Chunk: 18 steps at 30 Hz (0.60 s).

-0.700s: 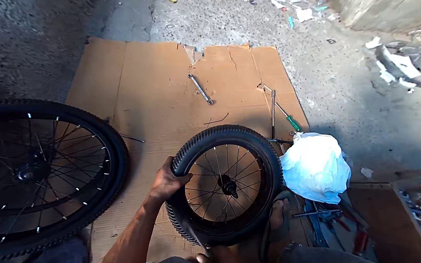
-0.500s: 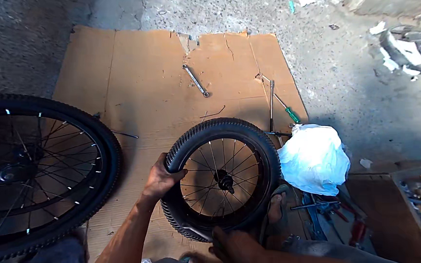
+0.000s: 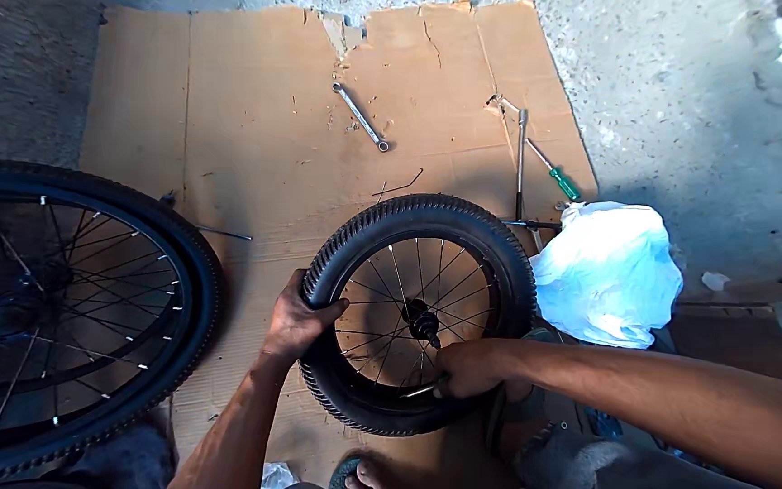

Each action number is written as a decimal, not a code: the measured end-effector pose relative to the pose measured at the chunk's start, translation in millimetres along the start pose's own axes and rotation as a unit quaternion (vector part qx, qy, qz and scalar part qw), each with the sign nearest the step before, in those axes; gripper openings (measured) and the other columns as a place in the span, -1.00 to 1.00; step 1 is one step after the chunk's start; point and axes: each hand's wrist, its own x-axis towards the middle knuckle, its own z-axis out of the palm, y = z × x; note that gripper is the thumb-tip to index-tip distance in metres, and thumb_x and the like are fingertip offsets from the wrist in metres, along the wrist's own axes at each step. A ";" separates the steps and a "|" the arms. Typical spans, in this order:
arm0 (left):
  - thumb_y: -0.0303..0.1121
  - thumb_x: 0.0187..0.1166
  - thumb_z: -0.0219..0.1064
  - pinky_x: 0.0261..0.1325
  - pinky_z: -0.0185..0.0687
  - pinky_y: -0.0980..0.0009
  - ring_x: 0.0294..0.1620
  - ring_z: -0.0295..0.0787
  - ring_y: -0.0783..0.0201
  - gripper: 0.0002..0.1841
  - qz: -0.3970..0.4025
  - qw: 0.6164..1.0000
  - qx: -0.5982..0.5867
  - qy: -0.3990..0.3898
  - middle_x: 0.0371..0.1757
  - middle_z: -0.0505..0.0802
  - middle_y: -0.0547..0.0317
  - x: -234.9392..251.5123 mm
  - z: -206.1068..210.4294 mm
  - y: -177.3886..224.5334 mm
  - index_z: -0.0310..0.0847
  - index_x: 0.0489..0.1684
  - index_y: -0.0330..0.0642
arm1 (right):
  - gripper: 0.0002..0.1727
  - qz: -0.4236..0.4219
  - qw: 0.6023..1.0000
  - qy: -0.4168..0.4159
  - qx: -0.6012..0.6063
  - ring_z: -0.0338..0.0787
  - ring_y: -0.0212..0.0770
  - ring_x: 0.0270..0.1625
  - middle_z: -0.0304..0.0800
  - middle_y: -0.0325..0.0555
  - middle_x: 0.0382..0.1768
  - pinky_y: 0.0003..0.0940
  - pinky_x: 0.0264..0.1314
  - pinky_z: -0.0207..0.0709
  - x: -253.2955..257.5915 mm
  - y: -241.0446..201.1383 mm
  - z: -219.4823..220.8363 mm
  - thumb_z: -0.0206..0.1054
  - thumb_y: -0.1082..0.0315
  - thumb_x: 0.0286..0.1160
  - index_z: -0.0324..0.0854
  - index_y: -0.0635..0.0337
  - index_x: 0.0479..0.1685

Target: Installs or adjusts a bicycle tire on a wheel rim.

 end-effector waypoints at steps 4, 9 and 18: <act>-0.20 0.09 0.73 -0.22 0.80 0.10 -0.29 0.85 0.25 -0.39 -0.006 1.000 -0.009 0.005 -0.22 0.86 0.18 3.0 2.0 -1.7 0.58 0.19 0.02 | -0.55 0.008 0.999 -0.030 0.013 0.65 0.02 -0.36 0.67 0.08 -0.37 0.11 -0.29 0.48 11.1 4.3 -3.9 0.15 -0.02 0.76 0.70 0.21 0.00; -0.17 0.07 0.73 -0.23 0.80 0.13 -0.30 0.84 0.28 -0.39 -0.008 1.000 -0.006 0.012 -0.24 0.86 0.20 3.3 1.8 -0.8 0.58 0.17 0.03 | -0.57 0.008 1.000 -0.018 -0.011 0.75 0.26 -0.14 0.71 0.26 -0.25 0.36 -0.18 0.50 11.5 -22.6 7.4 0.19 0.05 0.72 0.66 0.31 -0.08; -0.17 0.04 0.72 -0.20 0.80 0.14 -0.28 0.84 0.31 -0.39 -0.018 0.999 -0.014 0.026 -0.24 0.86 0.23 3.0 8.3 -0.4 0.60 0.16 0.04 | -0.60 0.155 0.802 0.078 0.571 0.56 -0.20 -0.36 0.57 -0.08 -0.33 -0.17 -0.30 0.51 -24.4 -80.5 114.6 0.11 0.03 0.79 0.57 0.23 0.08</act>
